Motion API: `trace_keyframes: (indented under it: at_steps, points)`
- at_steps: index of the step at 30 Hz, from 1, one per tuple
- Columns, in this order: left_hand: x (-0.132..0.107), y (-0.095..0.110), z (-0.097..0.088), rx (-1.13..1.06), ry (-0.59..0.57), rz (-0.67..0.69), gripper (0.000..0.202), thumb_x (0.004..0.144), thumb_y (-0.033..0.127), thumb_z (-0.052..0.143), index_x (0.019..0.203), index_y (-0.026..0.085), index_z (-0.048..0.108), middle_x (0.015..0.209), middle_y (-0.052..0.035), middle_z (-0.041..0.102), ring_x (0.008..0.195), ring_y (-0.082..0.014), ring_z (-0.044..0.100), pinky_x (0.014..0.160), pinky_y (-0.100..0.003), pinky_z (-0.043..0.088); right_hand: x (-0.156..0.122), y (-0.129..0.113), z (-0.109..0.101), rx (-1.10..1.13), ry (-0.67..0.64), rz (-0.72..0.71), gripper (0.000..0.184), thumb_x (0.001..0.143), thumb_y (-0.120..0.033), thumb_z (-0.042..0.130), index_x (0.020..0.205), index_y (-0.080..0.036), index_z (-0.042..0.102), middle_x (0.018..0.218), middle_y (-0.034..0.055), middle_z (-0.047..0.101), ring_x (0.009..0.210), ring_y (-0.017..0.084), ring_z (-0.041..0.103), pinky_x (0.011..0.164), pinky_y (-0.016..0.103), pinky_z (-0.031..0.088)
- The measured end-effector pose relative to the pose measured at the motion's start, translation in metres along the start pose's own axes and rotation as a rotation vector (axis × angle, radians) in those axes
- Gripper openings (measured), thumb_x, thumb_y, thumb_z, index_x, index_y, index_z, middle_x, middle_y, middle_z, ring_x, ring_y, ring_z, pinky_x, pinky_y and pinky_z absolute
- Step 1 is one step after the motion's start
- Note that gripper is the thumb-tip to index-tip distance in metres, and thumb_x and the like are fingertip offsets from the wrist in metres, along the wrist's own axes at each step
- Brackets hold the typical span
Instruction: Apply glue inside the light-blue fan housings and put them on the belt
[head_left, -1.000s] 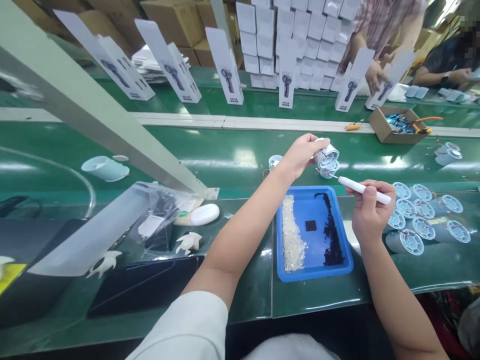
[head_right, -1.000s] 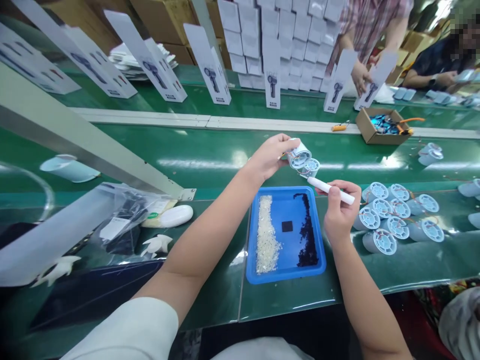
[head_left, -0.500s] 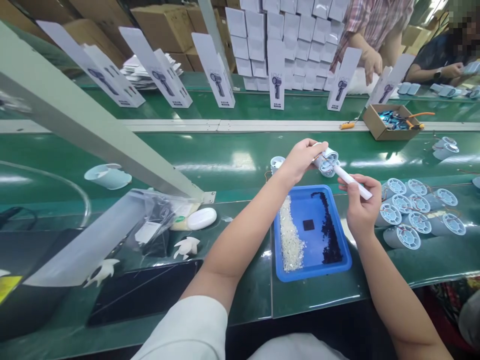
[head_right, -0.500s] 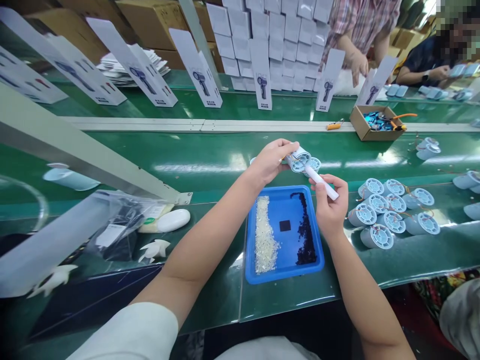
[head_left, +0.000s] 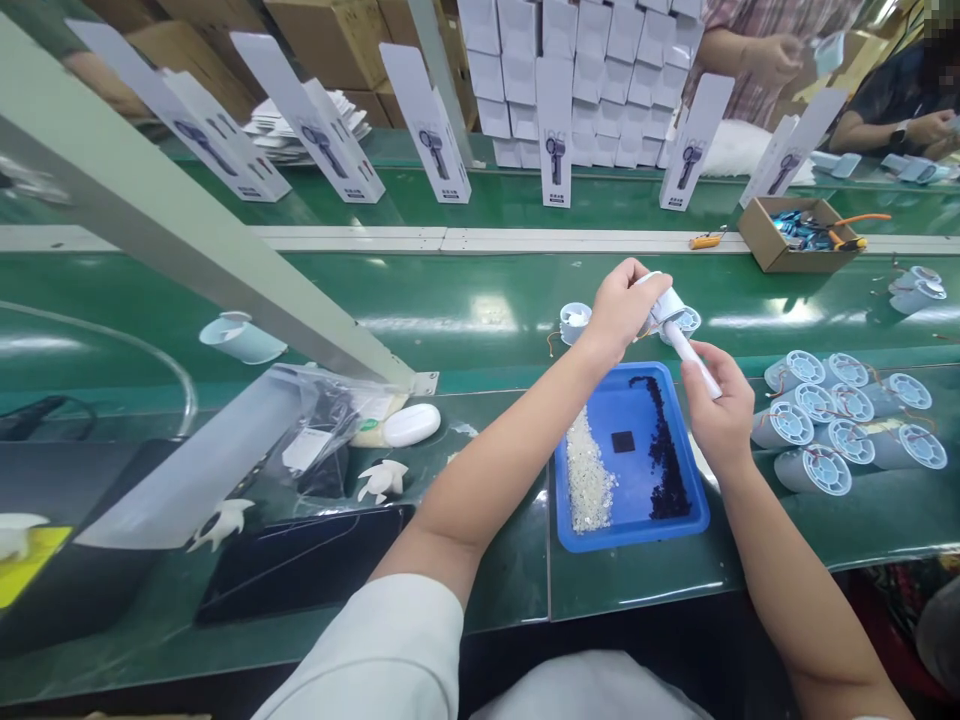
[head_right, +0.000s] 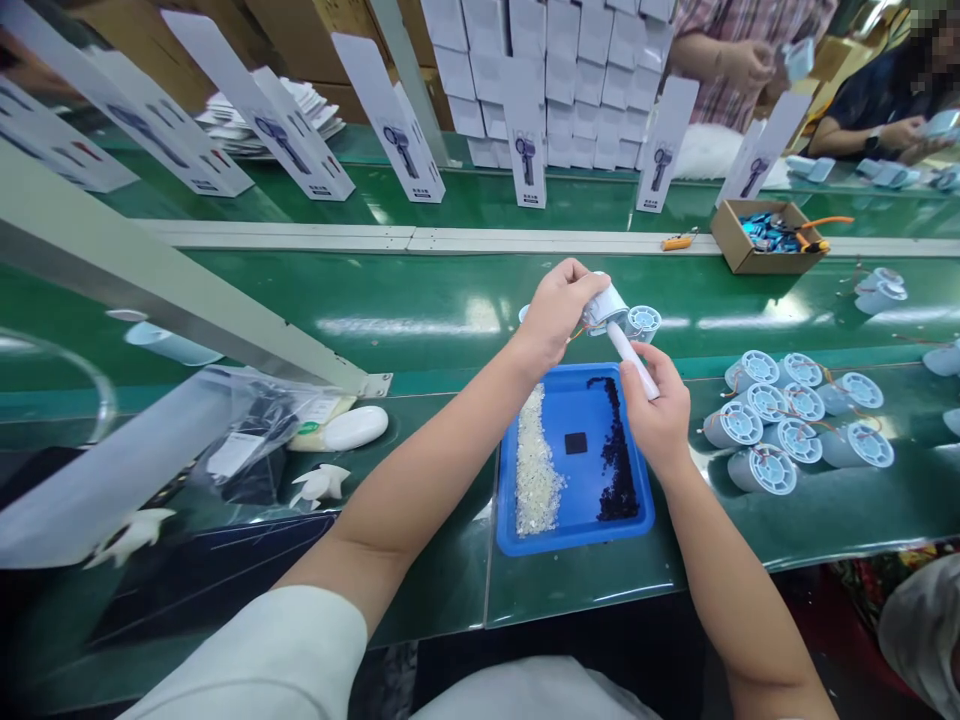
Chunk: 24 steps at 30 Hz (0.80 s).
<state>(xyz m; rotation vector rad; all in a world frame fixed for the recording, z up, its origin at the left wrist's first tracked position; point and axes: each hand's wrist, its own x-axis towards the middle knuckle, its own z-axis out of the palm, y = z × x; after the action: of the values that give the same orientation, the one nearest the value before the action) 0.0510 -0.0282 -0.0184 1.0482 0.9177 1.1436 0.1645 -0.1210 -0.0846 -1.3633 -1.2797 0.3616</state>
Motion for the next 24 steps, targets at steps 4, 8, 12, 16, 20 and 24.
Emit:
trace_keyframes:
  at_steps: [4,8,12,16,20,24]
  points:
    - [-0.006,-0.009,0.012,-0.133,0.169,0.107,0.043,0.091,0.025,0.057,0.061,0.019,0.026,0.059,0.0048,0.030,0.056,-0.0053,0.039,0.056,-0.020,0.035,-0.002,-0.005,0.001,-0.044,-0.153,0.020,0.024,0.086,-0.040,0.060,0.093,-0.019,0.069,0.054,-0.0058,0.048,0.046,0.009,0.039,0.043,0.023,0.031]
    - [-0.010,-0.019,0.019,-0.172,0.288,0.083,0.040,0.093,0.027,0.054,0.064,0.019,0.029,0.063,0.0038,0.037,0.064,-0.0064,0.048,0.060,-0.020,0.041,-0.003,-0.005,-0.002,0.051,-0.123,0.036,0.029,0.090,-0.045,0.055,0.093,-0.019,0.069,0.054,-0.0053,0.045,0.045,0.009,0.037,0.043,0.025,0.031]
    - [-0.012,-0.017,0.021,-0.155,0.323,0.056,0.039,0.096,0.027,0.049,0.066,0.019,0.026,0.065,0.0032,0.034,0.068,-0.0061,0.050,0.059,-0.019,0.039,-0.006,-0.002,-0.001,0.097,-0.186,0.031,0.031,0.092,-0.045,0.055,0.108,-0.023,0.068,0.057,-0.0036,0.048,0.048,0.011,0.042,0.046,0.027,0.036]
    - [-0.016,-0.009,0.022,-0.221,0.278,0.116,0.039,0.097,0.023,0.047,0.065,0.019,0.024,0.064,0.0032,0.028,0.066,-0.0050,0.050,0.056,-0.019,0.037,-0.014,-0.003,0.004,0.173,-0.187,0.035,0.037,0.092,-0.047,0.053,0.120,-0.025,0.064,0.064,-0.0005,0.055,0.055,0.015,0.051,0.050,0.031,0.043]
    - [-0.022,-0.005,0.023,-0.318,0.208,0.128,0.038,0.096,0.021,0.047,0.066,0.020,0.024,0.063,0.0032,0.026,0.062,-0.0054,0.048,0.055,-0.020,0.039,-0.019,-0.006,0.010,0.295,-0.162,0.051,0.043,0.093,-0.052,0.049,0.124,-0.026,0.062,0.055,-0.0041,0.044,0.043,0.012,0.043,0.041,0.029,0.036]
    - [-0.027,-0.003,0.024,-0.197,0.237,0.132,0.042,0.097,0.024,0.047,0.066,0.020,0.020,0.061,0.0022,0.031,0.071,-0.0064,0.054,0.055,-0.019,0.040,-0.019,-0.009,0.012,0.410,-0.175,0.069,0.045,0.090,-0.057,0.053,0.121,-0.027,0.063,0.047,-0.0085,0.029,0.036,0.010,0.029,0.035,0.029,0.028]
